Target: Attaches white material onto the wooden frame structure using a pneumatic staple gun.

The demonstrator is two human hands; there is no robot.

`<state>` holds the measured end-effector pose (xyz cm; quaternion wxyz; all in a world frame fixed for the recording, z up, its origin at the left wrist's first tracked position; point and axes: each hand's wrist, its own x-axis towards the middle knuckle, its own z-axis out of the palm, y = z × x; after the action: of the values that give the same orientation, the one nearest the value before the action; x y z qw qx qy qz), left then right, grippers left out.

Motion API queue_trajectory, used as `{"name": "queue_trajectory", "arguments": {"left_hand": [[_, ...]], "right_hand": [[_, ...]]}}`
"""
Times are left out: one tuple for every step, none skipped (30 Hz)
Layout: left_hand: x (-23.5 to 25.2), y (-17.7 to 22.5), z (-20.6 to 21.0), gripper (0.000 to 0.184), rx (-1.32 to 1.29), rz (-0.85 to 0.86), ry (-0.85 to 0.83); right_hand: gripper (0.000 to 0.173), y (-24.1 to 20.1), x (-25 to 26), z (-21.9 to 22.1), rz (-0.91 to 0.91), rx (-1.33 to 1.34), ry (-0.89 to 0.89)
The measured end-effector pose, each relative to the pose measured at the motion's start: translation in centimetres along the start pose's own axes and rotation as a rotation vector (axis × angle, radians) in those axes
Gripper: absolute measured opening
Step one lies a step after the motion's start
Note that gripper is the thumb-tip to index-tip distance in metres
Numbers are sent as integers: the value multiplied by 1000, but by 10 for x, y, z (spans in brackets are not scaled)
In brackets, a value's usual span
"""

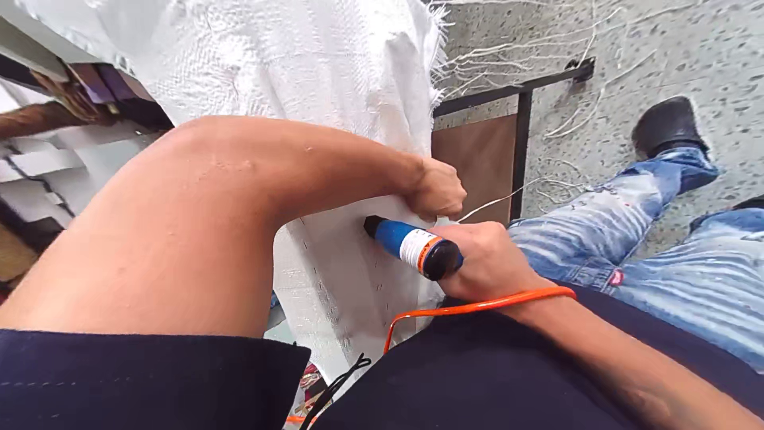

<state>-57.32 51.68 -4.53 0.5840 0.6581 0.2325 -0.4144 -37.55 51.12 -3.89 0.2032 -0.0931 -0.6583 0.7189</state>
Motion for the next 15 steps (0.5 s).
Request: {"name": "queue_trajectory", "arguments": {"left_hand": [[1,-2,0,18,-2,5,4],[2,-3,2,18,-9,20,9],[2,-5,1,19,-11,34,13],[2,-6,-1,20,-9,44,14],[3,-6,-3,21,0,52,19],[6,-8,-6,21,24,52,36],[10,-13,-11,21,65,43,58],[15,-16,-17,22,106,20,64],[18,-17,-25,25,140,-25,30],[16,-19,-37,31,170,-82,-47],[9,-27,-54,45,203,-150,-153],[-1,-38,-72,58,229,-231,-262],[-13,-51,-88,66,263,-320,-356],[-24,-64,-102,69,291,-401,-429],[-33,-79,-111,69,308,-442,-493]], "right_hand": [[27,1,5,-3,1,-2,6],[26,0,7,-4,4,5,4],[26,0,9,-5,4,9,3],[25,-1,12,-5,5,11,7],[25,-2,14,-6,8,16,13],[25,-2,17,-6,11,15,18],[25,-2,21,-7,13,4,20],[26,-2,24,-8,16,-7,9],[26,-4,24,-10,23,-12,-17],[26,-6,23,-14,32,-13,-41],[25,-7,23,-20,32,-9,-46],[25,-7,21,-29,31,-3,-41],[25,-6,17,-38,33,6,-32],[25,-4,13,-48,36,7,-26],[26,-1,10,-58,42,3,-18]]}}
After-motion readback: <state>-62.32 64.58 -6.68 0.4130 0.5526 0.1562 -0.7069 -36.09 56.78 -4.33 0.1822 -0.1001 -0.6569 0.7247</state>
